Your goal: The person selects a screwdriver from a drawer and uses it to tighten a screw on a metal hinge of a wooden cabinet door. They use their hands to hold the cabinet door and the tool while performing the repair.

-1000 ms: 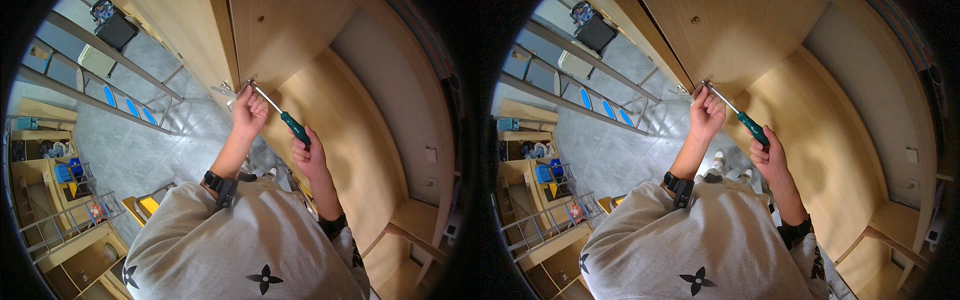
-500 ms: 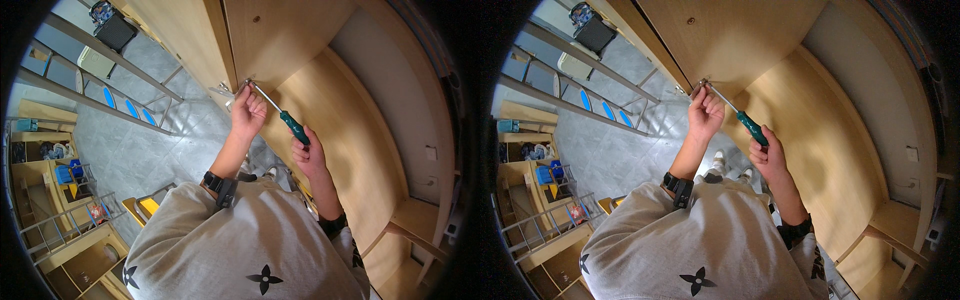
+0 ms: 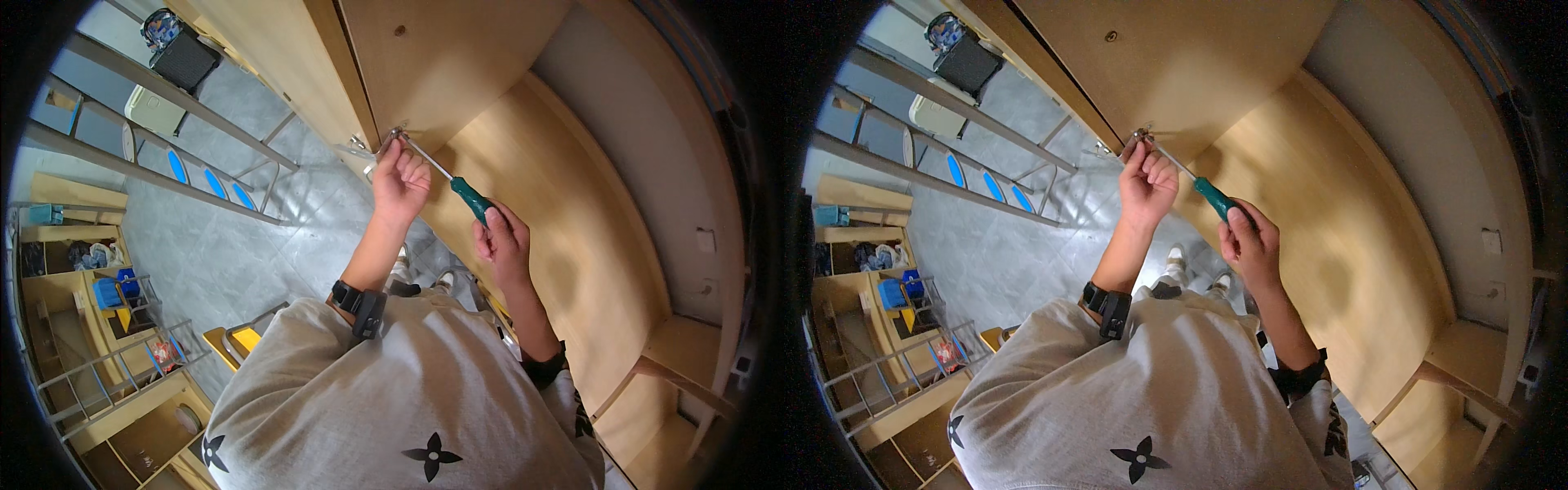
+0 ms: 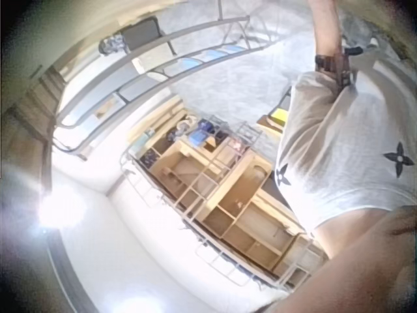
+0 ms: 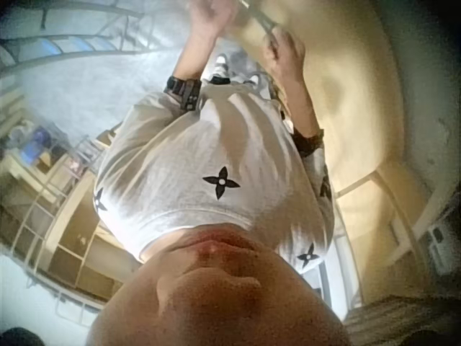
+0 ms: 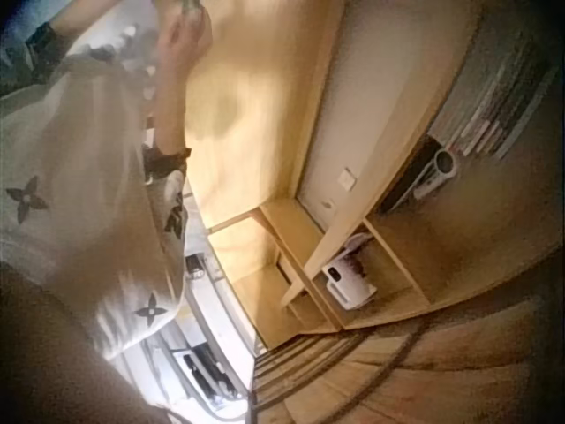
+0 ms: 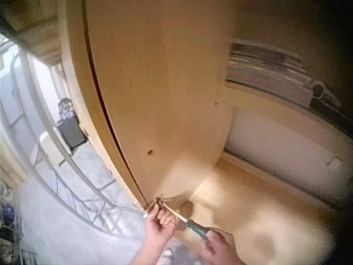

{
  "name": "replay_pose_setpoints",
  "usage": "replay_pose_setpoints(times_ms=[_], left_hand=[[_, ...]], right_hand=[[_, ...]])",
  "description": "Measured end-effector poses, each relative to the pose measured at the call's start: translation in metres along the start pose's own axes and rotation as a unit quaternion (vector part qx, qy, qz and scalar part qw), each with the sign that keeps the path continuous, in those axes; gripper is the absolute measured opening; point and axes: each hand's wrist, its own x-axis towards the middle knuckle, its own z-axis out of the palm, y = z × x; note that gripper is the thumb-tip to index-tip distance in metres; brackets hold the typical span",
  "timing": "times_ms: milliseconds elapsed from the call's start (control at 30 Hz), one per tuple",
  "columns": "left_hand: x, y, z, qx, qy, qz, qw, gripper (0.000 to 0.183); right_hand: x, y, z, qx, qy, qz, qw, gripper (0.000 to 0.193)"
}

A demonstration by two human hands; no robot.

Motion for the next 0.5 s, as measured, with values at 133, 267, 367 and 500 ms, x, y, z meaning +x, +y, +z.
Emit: replay_pose_setpoints(times_ms=[133,267,367,500], left_hand=[[0.0,0.001,-0.001,-0.007,0.0,-0.006,1.0,0.01],[0.001,-0.002,0.001,-0.014,0.003,0.0,1.0,0.01],[0.0,0.001,-0.001,-0.016,-0.015,0.002,1.0,0.01],[0.0,0.0,0.001,-0.005,-0.007,-0.012,1.0,0.009]], right_hand=[[0.005,0.005,-0.01,0.181,-0.017,0.13,0.975,0.025],[0.001,0.002,-0.007,0.062,-0.014,0.066,0.996,0.026],[-0.007,-0.008,0.011,-0.046,-0.004,-0.004,0.999,0.027],[-0.008,-0.011,0.013,-0.024,0.006,0.005,1.0,0.027]])
